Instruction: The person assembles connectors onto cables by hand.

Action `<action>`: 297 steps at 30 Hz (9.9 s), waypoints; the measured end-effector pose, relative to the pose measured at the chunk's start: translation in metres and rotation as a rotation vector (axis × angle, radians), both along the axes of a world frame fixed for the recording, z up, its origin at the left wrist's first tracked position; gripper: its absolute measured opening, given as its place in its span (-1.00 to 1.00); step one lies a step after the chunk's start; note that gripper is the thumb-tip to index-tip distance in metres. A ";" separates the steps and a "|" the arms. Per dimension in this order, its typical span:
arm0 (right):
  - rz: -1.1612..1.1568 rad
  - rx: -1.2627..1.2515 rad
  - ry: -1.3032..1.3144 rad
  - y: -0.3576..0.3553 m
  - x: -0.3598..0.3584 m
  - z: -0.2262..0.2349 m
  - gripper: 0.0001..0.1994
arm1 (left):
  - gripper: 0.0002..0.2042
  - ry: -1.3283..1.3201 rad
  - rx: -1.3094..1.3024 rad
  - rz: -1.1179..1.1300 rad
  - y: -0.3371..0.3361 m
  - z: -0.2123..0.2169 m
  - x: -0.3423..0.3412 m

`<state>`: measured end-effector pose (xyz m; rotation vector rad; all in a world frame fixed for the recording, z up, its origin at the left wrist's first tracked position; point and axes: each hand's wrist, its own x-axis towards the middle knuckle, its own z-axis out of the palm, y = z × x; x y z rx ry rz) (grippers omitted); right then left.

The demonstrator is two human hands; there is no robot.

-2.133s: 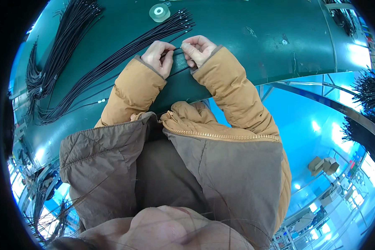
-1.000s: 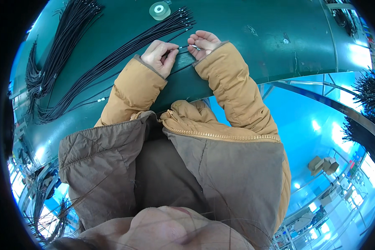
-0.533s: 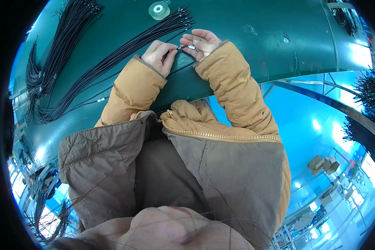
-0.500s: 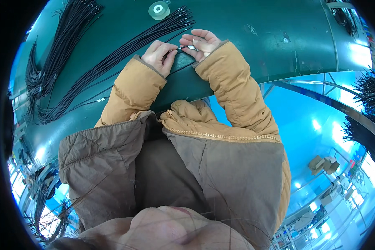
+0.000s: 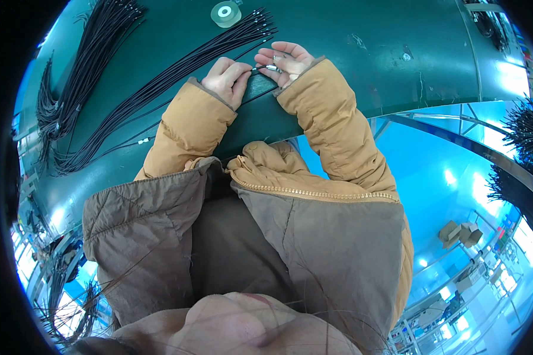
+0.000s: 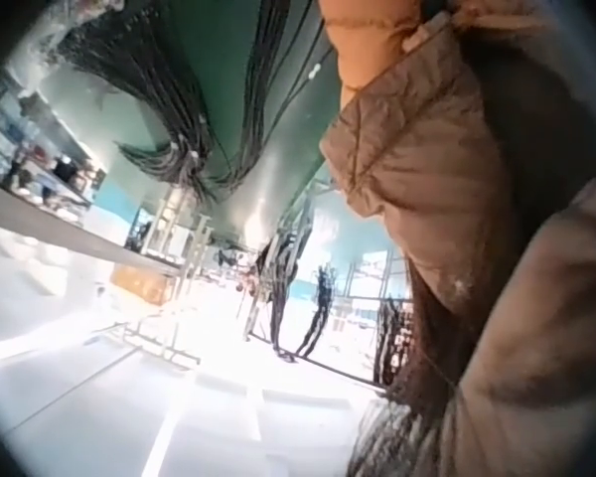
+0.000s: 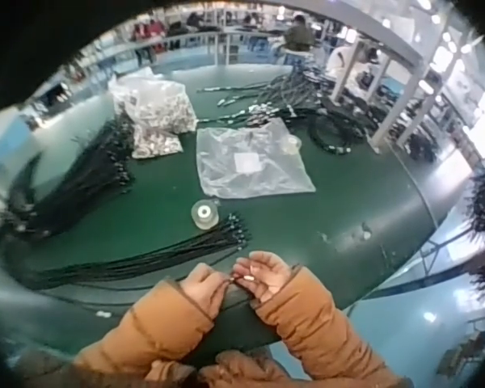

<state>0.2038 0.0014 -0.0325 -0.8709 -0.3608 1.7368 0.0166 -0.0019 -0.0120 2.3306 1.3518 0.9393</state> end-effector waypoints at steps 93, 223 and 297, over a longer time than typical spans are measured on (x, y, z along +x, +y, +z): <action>1.063 1.085 -2.098 -0.022 -0.028 0.034 -0.85 | -0.86 0.482 0.083 0.090 -0.074 0.000 -0.249; 0.059 0.006 -0.448 0.008 0.004 0.029 -0.82 | -0.90 0.131 -0.053 0.020 0.003 0.014 -0.011; -0.082 0.026 -0.123 0.005 -0.027 0.014 -0.77 | -0.98 -0.123 -0.117 0.044 0.006 0.001 0.002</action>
